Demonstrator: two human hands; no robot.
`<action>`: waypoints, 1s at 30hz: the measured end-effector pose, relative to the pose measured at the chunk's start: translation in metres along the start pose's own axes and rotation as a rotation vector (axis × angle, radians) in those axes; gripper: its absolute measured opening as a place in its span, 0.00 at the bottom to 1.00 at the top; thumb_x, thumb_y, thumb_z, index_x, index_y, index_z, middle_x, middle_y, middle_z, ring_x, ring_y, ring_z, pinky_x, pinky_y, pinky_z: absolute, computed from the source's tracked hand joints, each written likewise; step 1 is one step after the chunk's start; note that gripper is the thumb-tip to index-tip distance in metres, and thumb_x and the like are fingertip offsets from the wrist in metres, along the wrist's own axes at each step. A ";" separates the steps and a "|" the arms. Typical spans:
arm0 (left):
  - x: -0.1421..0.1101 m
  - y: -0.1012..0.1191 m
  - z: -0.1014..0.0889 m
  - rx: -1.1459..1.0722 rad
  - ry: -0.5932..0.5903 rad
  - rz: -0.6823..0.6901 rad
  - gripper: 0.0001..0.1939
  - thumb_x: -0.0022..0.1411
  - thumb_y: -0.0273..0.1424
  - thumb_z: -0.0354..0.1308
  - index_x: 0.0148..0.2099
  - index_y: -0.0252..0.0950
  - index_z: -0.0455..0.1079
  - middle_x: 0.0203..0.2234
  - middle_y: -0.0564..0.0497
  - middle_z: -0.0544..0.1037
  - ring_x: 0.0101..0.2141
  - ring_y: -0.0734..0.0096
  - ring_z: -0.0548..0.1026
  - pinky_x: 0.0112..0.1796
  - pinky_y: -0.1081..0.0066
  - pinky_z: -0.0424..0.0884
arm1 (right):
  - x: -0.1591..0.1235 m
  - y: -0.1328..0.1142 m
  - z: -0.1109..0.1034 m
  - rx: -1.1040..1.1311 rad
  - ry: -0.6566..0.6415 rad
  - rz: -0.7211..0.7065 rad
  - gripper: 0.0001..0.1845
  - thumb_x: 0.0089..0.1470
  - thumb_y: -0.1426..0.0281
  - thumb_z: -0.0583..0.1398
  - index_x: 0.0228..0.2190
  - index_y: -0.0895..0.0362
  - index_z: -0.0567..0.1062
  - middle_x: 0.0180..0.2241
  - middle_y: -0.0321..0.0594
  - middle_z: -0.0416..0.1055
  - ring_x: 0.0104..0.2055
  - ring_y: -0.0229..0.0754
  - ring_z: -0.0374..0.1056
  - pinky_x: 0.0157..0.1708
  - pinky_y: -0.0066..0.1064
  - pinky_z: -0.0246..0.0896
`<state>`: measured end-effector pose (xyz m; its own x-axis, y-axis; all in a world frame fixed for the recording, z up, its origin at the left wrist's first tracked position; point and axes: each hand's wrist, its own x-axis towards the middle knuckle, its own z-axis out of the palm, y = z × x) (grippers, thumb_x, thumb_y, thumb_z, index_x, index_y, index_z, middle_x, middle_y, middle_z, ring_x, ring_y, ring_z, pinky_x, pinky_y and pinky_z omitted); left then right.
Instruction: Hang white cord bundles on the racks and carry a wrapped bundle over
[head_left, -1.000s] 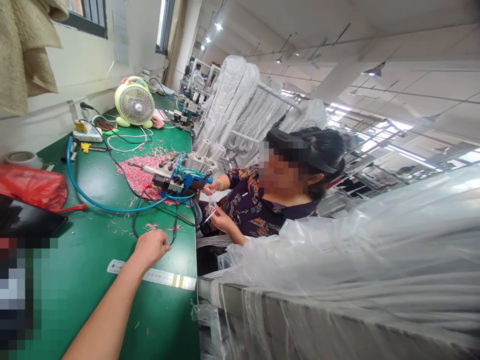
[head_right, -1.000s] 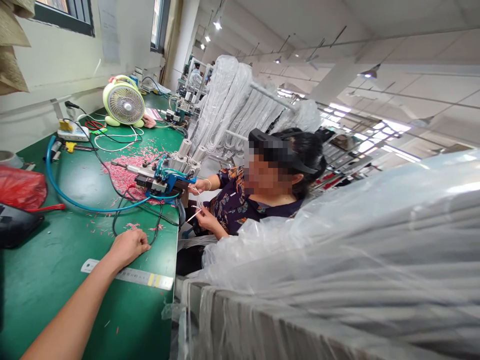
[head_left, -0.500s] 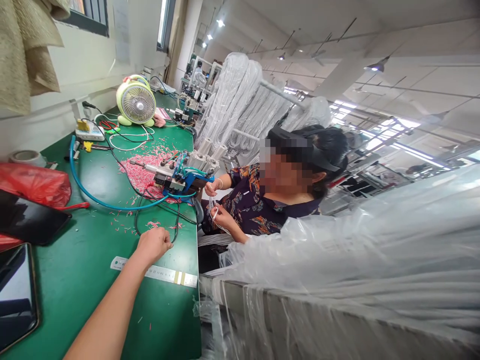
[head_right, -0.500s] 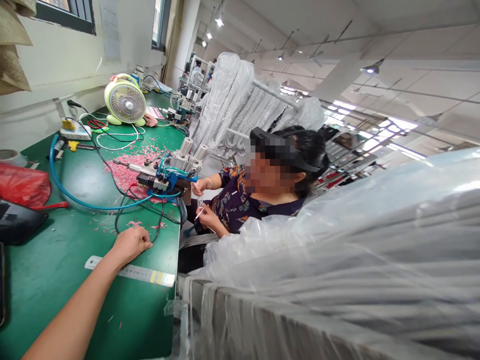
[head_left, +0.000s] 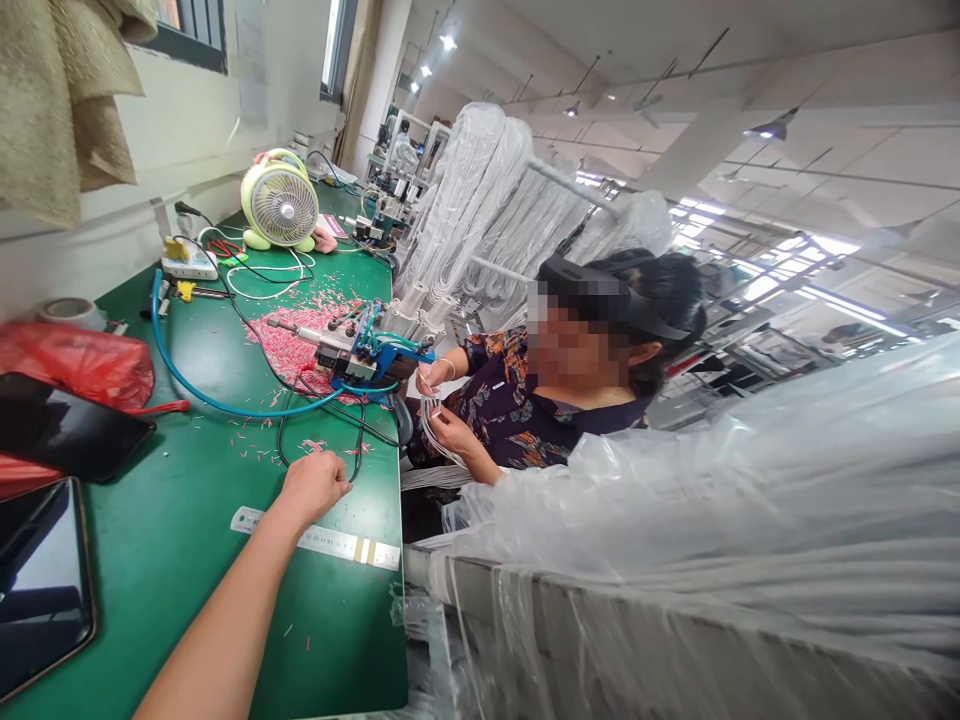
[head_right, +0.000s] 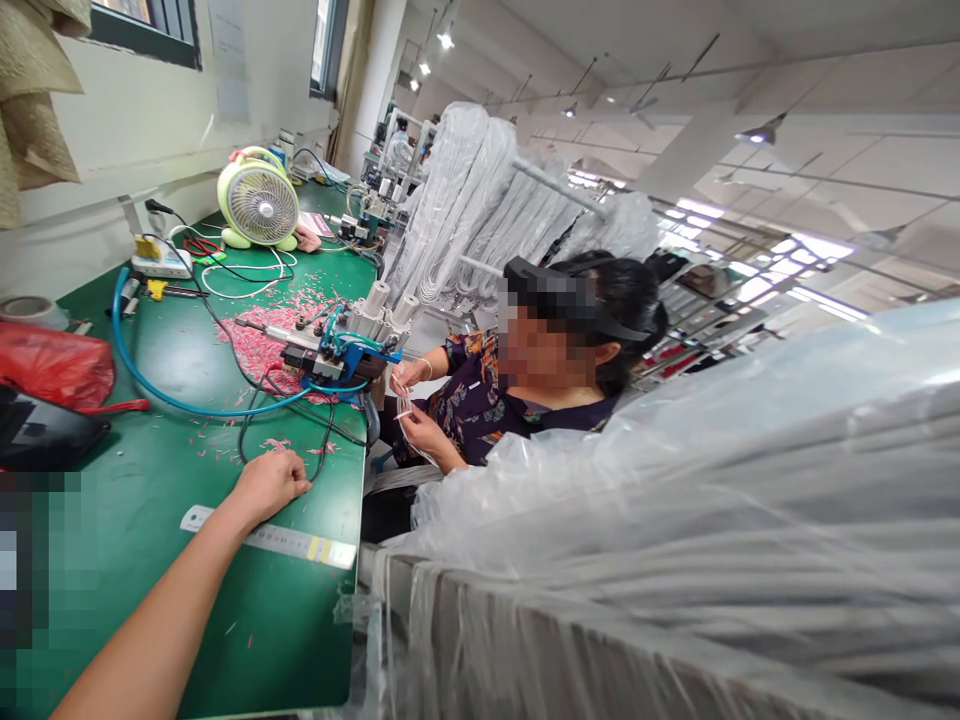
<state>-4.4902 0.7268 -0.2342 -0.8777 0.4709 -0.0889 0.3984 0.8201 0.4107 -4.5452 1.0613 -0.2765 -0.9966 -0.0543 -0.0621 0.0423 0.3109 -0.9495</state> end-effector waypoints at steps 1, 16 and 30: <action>0.000 0.000 0.000 0.000 0.000 -0.003 0.08 0.52 0.35 0.54 0.27 0.38 0.71 0.30 0.51 0.77 0.37 0.64 0.73 0.32 0.70 0.60 | -0.001 0.003 -0.003 0.182 -0.068 0.026 0.31 0.64 0.69 0.32 0.39 0.76 0.67 0.34 0.38 0.64 0.29 0.18 0.60 0.34 0.14 0.58; 0.003 0.000 0.001 0.000 0.001 -0.016 0.07 0.52 0.35 0.55 0.27 0.38 0.70 0.30 0.52 0.77 0.36 0.65 0.72 0.31 0.71 0.58 | -0.004 0.016 -0.023 1.770 -0.687 0.420 0.09 0.56 0.72 0.56 0.37 0.67 0.70 0.35 0.40 0.70 0.38 0.33 0.69 0.37 0.26 0.70; 0.002 0.000 -0.001 0.003 -0.004 -0.010 0.07 0.52 0.35 0.54 0.27 0.38 0.70 0.31 0.53 0.77 0.36 0.66 0.72 0.31 0.71 0.57 | 0.000 0.017 -0.019 1.968 -0.706 0.567 0.11 0.58 0.72 0.54 0.40 0.69 0.68 0.35 0.41 0.71 0.38 0.31 0.70 0.40 0.23 0.69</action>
<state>-4.4926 0.7274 -0.2339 -0.8807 0.4639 -0.0962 0.3905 0.8258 0.4069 -4.5456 1.0847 -0.2872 -0.6899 -0.7239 -0.0093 0.7035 -0.6734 0.2273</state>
